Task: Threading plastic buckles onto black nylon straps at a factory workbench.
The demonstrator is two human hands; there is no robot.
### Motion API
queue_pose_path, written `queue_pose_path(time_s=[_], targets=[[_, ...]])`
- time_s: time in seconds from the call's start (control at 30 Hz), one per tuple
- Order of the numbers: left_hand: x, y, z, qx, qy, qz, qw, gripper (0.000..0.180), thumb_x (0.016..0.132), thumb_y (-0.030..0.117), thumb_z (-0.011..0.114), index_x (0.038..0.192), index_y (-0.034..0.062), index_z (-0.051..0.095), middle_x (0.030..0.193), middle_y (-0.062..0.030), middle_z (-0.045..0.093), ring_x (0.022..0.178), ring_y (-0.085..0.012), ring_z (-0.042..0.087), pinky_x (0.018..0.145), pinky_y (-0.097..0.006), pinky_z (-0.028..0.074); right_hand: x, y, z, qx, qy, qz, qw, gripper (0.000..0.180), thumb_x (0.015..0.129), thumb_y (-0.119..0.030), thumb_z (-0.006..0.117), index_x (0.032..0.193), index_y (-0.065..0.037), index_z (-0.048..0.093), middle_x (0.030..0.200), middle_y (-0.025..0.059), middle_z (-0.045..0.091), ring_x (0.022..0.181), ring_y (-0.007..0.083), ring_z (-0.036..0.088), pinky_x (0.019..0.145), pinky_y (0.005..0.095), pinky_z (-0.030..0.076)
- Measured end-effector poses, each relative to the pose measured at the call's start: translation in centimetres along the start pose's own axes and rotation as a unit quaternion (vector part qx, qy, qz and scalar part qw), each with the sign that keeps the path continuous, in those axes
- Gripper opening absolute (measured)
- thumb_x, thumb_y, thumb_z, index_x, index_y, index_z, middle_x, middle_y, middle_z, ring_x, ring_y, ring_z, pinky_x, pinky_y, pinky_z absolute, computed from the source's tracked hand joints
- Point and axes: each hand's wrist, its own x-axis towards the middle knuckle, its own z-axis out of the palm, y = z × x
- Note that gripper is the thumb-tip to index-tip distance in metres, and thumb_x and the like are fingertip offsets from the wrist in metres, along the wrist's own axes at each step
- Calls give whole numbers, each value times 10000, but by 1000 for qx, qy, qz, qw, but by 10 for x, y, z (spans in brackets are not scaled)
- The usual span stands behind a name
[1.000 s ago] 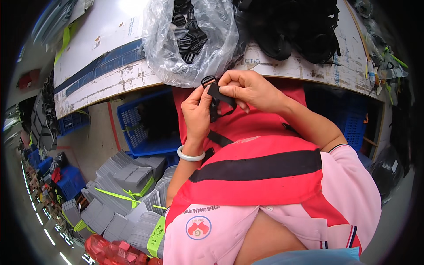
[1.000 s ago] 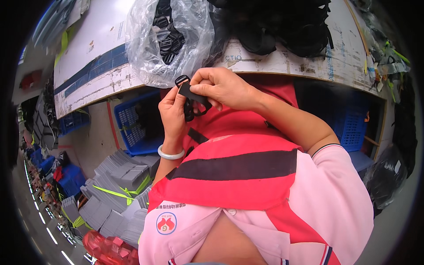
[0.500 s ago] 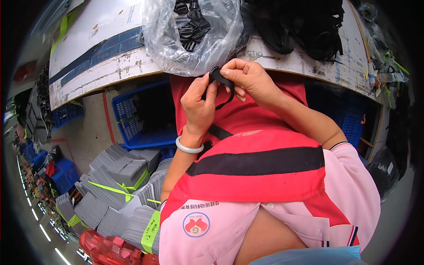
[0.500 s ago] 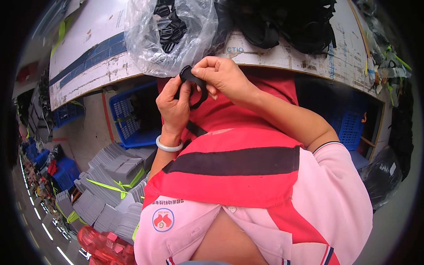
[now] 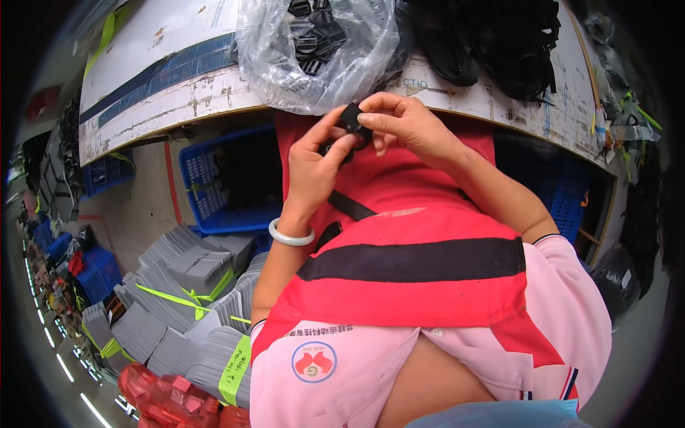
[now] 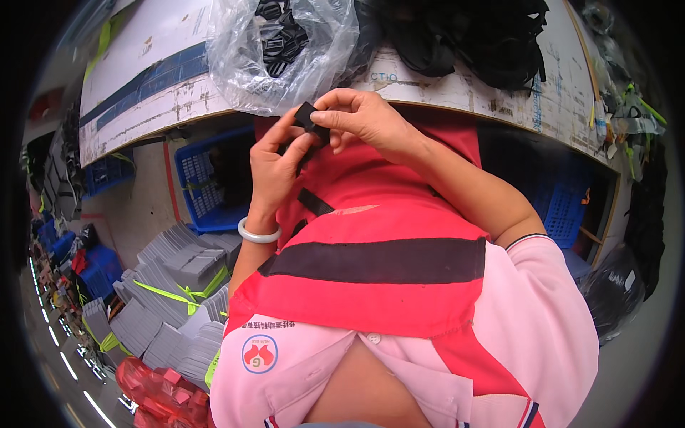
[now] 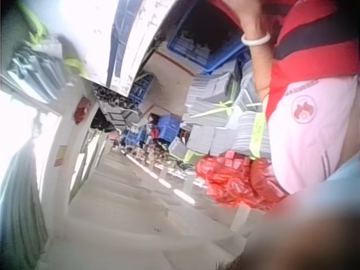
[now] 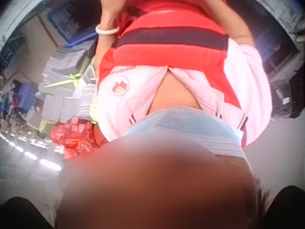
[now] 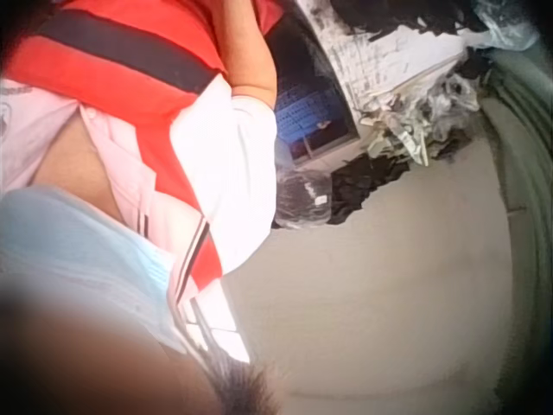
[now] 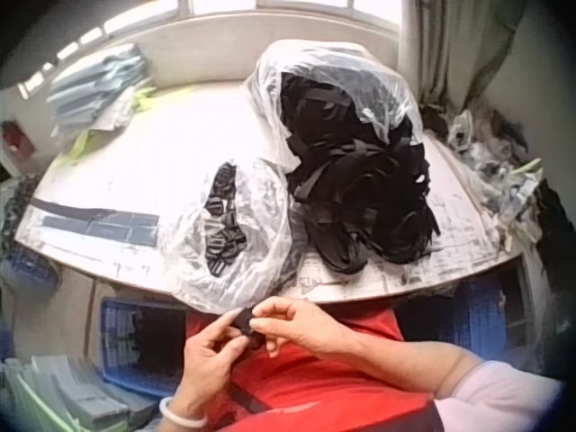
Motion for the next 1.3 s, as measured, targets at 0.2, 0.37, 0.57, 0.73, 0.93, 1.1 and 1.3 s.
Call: queue_pose_path(time_s=[0.2, 0.37, 0.57, 0.73, 0.93, 1.1, 1.3], targets=[[1, -9, -11, -266, 10, -193, 944, 223, 912, 139, 658, 1069, -18, 674, 697, -25, 617, 518, -87, 548, 457, -201, 443, 11, 23, 1, -195, 10, -224, 955, 168, 885, -55, 665, 1042, -13, 622, 975, 37, 569, 732, 62, 570, 600, 213, 474], [-2, 2, 2, -150, 81, -83, 982, 200, 901, 129, 674, 1030, -24, 686, 708, -16, 628, 533, -65, 548, 458, -200, 444, -20, 0, 21, -128, 4, -252, 959, 88, 900, -63, 651, 969, -10, 641, 796, 7, 602, 649, 50, 572, 569, 191, 461], [-7, -1, 4, -97, 116, -31, 988, 151, 912, 116, 661, 991, -10, 683, 720, 1, 632, 549, -36, 533, 469, -181, 418, -28, -12, 24, -168, 44, -138, 975, 102, 917, -98, 631, 927, 3, 632, 735, 21, 618, 560, 55, 563, 495, 200, 452], [-8, -1, 7, 12, 120, 49, 991, 149, 898, 91, 676, 1002, -15, 683, 814, -7, 667, 691, -43, 566, 599, -178, 444, -10, 8, 7, -143, 46, -41, 988, 162, 892, -101, 659, 949, 23, 572, 699, 33, 611, 518, 70, 573, 462, 202, 466], [-11, -13, 7, 77, 124, 105, 984, 144, 886, 57, 683, 1010, -16, 694, 890, -16, 691, 781, -54, 591, 690, -190, 482, -5, 13, 14, -64, 68, -93, 991, 201, 900, -77, 640, 1049, 15, 541, 787, 45, 617, 587, 82, 598, 534, 204, 494], [-11, -16, 6, 78, 142, 139, 977, 143, 881, 44, 685, 1012, -15, 691, 881, -14, 683, 771, -55, 586, 677, -189, 478, -6, 23, 15, -79, 70, -111, 988, 187, 914, -58, 615, 1067, 14, 535, 869, 66, 616, 624, 90, 601, 568, 200, 494], [-8, -16, 1, 100, 122, 194, 968, 132, 849, 12, 691, 980, -7, 686, 792, -63, 643, 702, -123, 602, 631, -237, 471, 1, 22, 16, -59, 25, -118, 991, 217, 933, -56, 580, 1130, 19, 525, 876, 72, 601, 695, 104, 614, 598, 224, 511]])
